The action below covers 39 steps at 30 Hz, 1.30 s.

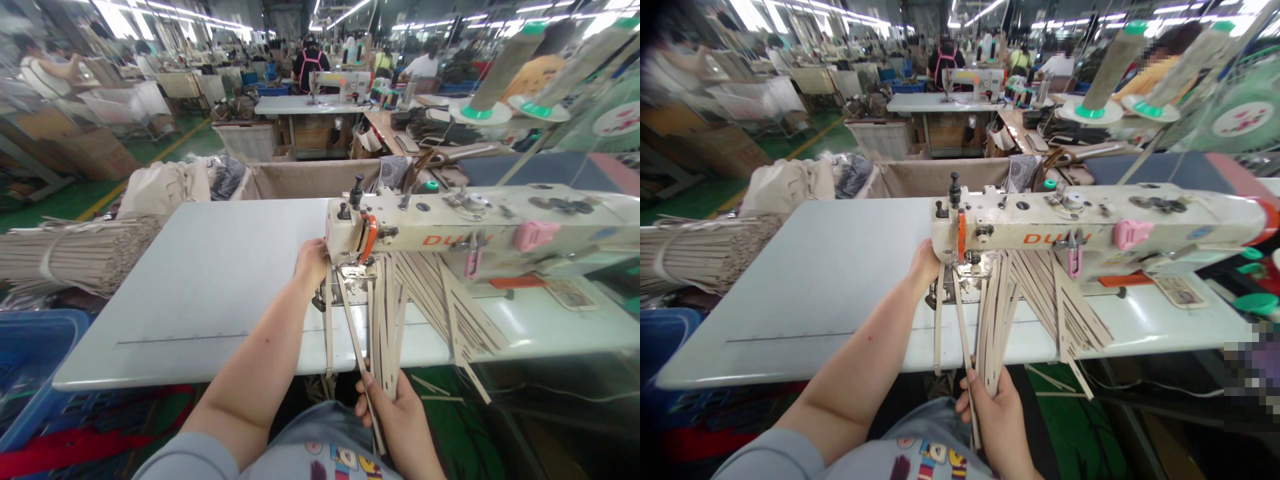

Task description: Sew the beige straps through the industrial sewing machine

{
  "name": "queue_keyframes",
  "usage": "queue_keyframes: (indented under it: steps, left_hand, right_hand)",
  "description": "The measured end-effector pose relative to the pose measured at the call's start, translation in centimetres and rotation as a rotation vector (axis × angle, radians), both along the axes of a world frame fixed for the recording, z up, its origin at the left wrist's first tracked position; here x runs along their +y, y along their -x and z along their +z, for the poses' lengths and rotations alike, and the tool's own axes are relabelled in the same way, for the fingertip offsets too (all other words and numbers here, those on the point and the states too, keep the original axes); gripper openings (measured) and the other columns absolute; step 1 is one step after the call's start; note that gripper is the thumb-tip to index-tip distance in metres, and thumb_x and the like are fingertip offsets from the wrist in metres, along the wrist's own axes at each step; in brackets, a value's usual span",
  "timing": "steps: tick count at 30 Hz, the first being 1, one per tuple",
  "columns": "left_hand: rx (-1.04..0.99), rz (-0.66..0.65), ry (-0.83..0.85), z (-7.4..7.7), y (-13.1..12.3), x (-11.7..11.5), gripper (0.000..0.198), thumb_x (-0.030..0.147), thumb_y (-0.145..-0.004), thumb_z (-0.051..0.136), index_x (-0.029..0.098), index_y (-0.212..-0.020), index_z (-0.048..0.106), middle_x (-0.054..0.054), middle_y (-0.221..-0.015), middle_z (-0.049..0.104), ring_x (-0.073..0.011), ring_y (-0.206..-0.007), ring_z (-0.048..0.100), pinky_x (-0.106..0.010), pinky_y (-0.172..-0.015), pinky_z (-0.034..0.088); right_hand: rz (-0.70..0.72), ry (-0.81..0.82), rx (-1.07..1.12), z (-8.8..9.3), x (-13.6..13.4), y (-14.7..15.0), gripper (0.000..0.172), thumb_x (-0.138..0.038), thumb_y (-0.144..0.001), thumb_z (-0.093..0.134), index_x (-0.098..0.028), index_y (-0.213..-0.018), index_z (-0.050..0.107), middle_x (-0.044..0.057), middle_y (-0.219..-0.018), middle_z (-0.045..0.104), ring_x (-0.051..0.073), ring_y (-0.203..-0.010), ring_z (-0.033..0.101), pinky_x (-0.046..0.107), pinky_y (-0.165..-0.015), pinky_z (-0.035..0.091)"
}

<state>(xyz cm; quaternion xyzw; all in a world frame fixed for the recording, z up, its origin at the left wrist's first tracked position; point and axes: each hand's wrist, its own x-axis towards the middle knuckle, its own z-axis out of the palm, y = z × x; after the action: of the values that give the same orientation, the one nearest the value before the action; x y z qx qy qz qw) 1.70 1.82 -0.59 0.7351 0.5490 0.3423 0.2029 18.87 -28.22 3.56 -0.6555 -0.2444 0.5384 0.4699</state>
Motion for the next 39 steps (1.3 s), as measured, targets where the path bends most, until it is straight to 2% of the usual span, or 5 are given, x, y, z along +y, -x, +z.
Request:
queue_keyframes:
  steps: [5, 12, 25, 33, 39]
  left_hand:
    - [0.055, -0.056, 0.073, -0.1, 1.0, -0.1, 0.023, 0.017, -0.085, 0.081, 0.022, -0.106, 0.089, -0.012, -0.127, 0.087, -0.0397, -0.133, 0.077, -0.057, -0.124, 0.06]
    - [0.21, -0.186, 0.1, -0.5, 2.3, -1.3, 0.119, 0.041, -0.054, 0.111, 0.025, -0.162, 0.066, -0.017, -0.17, 0.061, -0.0564, -0.174, 0.035, -0.074, -0.144, 0.035]
    - [0.272, -0.172, 0.134, 0.4, 2.1, -1.8, 0.114, 0.046, -0.063, 0.107, 0.026, -0.165, 0.061, -0.016, -0.176, 0.057, -0.0552, -0.177, 0.031, -0.072, -0.144, 0.035]
    - [0.243, -0.189, 0.115, 0.0, 2.2, -1.5, 0.115, 0.048, -0.062, 0.107, 0.025, -0.165, 0.063, -0.017, -0.173, 0.06, -0.0564, -0.176, 0.032, -0.073, -0.144, 0.034]
    - [0.224, -0.186, 0.1, -0.5, 2.2, -1.5, 0.104, 0.05, -0.06, 0.107, 0.03, -0.155, 0.071, -0.016, -0.173, 0.061, -0.0568, -0.173, 0.036, -0.076, -0.142, 0.036]
  right_hand:
    - [-0.003, -0.009, 0.022, 0.2, 0.3, -0.2, 0.069, -0.082, -0.073, 0.1, -0.02, -0.093, 0.079, 0.004, -0.057, 0.078, 0.016, -0.048, 0.062, 0.027, -0.052, 0.046]
    - [-0.04, -0.026, 0.088, 0.6, -0.2, -0.4, 0.065, -0.076, -0.071, 0.105, -0.02, -0.093, 0.08, 0.003, -0.065, 0.081, 0.015, -0.049, 0.064, 0.027, -0.052, 0.048]
    - [-0.096, 0.155, 0.449, 0.4, -0.2, -2.4, 0.066, -0.053, -0.048, 0.122, -0.014, -0.095, 0.096, 0.008, -0.079, 0.088, 0.02, -0.074, 0.081, 0.024, -0.068, 0.066]
    - [-0.004, 0.149, 0.511, 0.5, -1.0, -3.5, 0.052, -0.041, -0.066, 0.117, -0.015, -0.105, 0.096, 0.009, -0.081, 0.089, 0.022, -0.082, 0.086, 0.025, -0.077, 0.069]
    - [-0.072, 0.167, 0.453, 1.1, -0.4, -3.0, 0.058, -0.055, -0.056, 0.12, -0.017, -0.087, 0.089, 0.007, -0.073, 0.085, 0.021, -0.075, 0.084, 0.023, -0.068, 0.068]
